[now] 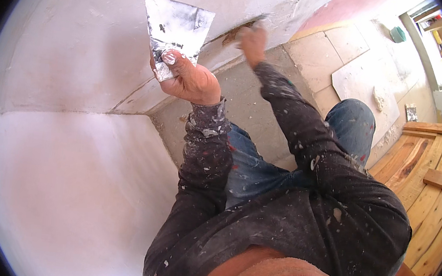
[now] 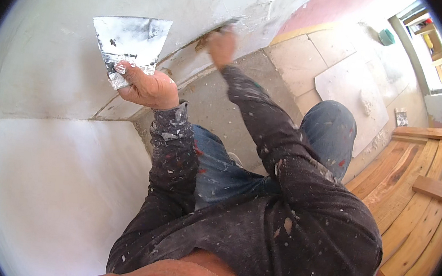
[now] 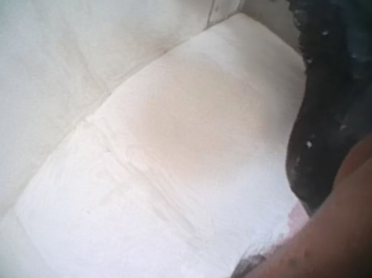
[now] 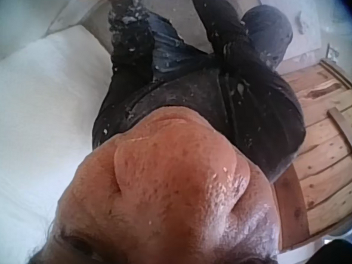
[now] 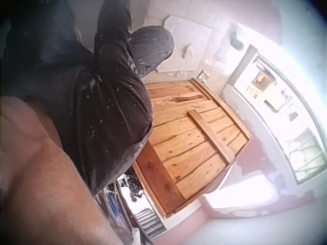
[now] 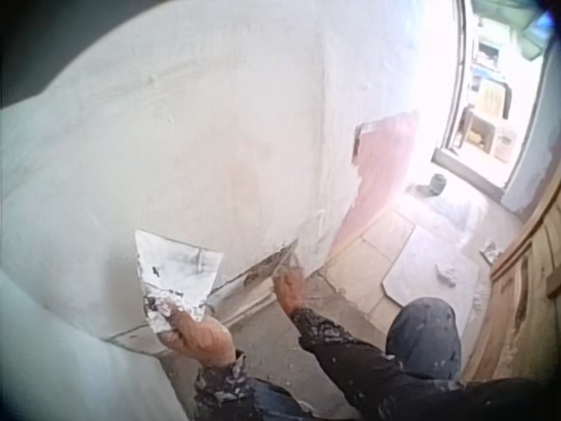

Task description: The person kneels on the floor and uses a trowel and hawk to apply white plaster to a wall corner and adjacent surface. The person repeatedly scoops plaster from the hawk and spreads it along the wall, smoothing the surface.

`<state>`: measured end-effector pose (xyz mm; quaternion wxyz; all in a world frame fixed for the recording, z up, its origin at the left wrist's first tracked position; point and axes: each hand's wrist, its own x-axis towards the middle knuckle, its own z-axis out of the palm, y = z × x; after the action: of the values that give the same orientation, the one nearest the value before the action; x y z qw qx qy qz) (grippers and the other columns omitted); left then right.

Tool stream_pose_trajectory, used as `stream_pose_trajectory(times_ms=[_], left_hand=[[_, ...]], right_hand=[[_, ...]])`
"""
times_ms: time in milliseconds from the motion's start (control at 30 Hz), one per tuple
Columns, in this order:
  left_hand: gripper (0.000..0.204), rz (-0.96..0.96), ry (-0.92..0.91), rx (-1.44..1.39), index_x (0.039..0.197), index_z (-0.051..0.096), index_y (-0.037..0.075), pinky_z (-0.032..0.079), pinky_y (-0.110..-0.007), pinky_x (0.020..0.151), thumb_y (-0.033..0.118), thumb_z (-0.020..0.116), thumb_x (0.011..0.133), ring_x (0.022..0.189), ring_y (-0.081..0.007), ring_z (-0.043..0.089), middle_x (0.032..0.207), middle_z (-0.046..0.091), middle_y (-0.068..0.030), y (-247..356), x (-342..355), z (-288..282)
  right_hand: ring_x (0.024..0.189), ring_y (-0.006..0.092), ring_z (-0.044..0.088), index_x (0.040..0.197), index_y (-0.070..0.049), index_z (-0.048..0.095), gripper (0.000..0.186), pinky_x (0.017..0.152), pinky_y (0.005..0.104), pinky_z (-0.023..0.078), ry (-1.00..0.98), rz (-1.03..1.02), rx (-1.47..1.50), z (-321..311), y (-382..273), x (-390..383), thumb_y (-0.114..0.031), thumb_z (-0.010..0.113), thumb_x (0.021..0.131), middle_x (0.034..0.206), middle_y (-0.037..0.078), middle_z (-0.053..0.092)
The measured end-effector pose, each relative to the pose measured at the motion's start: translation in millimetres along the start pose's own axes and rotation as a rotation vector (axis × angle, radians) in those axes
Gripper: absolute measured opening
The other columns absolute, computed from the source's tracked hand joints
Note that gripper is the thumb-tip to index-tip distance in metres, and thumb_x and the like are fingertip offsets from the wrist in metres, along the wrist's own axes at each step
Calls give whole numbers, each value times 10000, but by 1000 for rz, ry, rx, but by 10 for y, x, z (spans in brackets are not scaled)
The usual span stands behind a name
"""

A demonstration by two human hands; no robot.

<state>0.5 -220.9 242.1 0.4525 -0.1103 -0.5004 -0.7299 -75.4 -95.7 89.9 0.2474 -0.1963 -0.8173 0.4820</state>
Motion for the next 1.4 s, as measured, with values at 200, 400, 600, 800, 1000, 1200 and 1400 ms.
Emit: stream_pose_trajectory(times_ms=[200, 400, 600, 800, 1000, 1200, 1400], left_hand=[[409, 254, -150, 603, 1169, 465, -107, 423, -452, 871, 148, 510, 851, 1032, -331, 543, 1128, 540, -218, -67, -47, -265], [296, 576, -169, 1014, 1115, 487, -57, 455, -440, 749, 140, 433, 900, 884, -375, 579, 1044, 581, -195, 36, 186, -776], [239, 761, -161, 1398, 1087, 500, -47, 414, -374, 576, 85, 479, 890, 711, -319, 570, 846, 574, -141, 56, 292, -969], [262, 854, -269, 1333, 1116, 486, -39, 381, -355, 560, 94, 485, 890, 666, -312, 549, 820, 566, -141, -175, 333, -1125], [243, 343, -214, 841, 1014, 546, -68, 420, -344, 603, 146, 507, 907, 692, -256, 564, 848, 587, -147, -280, 120, -934], [406, 33, -134, 554, 902, 588, -113, 457, -313, 688, 291, 603, 875, 769, -193, 570, 913, 621, -144, -307, -43, -738], [483, 53, -178, 580, 878, 585, -125, 458, -312, 680, 358, 597, 870, 765, -196, 570, 887, 615, -159, -235, -196, -463]], right_hand=[[1137, 492, 394, 1327, 110, 233, 604, 995, 466, 315, -297, -153, -27, -391, -21, -1053, -146, 499, 850, 1237, 351, 406], [922, 292, 573, 1160, 41, 465, 336, 771, 379, 474, 2, -124, -22, -1952, -510, -1129, -112, 510, 864, 991, 198, 573], [862, 254, 602, 1040, -56, 603, 250, 710, 358, 497, 201, -88, -383, -4093, 1187, 60, -184, 533, 838, 940, 133, 626], [1030, 366, 557, 1082, -53, 590, 347, 879, 423, 439, -6, 423, -882, -4449, 2736, -6, -297, 491, 855, 1084, 220, 590], [1012, 319, 588, 1111, -105, 607, 312, 886, 406, 460, -18, 487, -1012, -4396, 3392, 148, -156, 470, 836, 1110, 161, 604], [1006, 328, 593, 1072, -118, 624, 290, 857, 425, 475, -173, 572, -1025, -4316, 3746, 248, -148, 451, 841, 1089, 155, 616], [955, 362, 601, 1002, -29, 623, 275, 832, 449, 470, -86, 488, -1036, -4085, 3969, 249, -157, 468, 814, 1008, 217, 621]])
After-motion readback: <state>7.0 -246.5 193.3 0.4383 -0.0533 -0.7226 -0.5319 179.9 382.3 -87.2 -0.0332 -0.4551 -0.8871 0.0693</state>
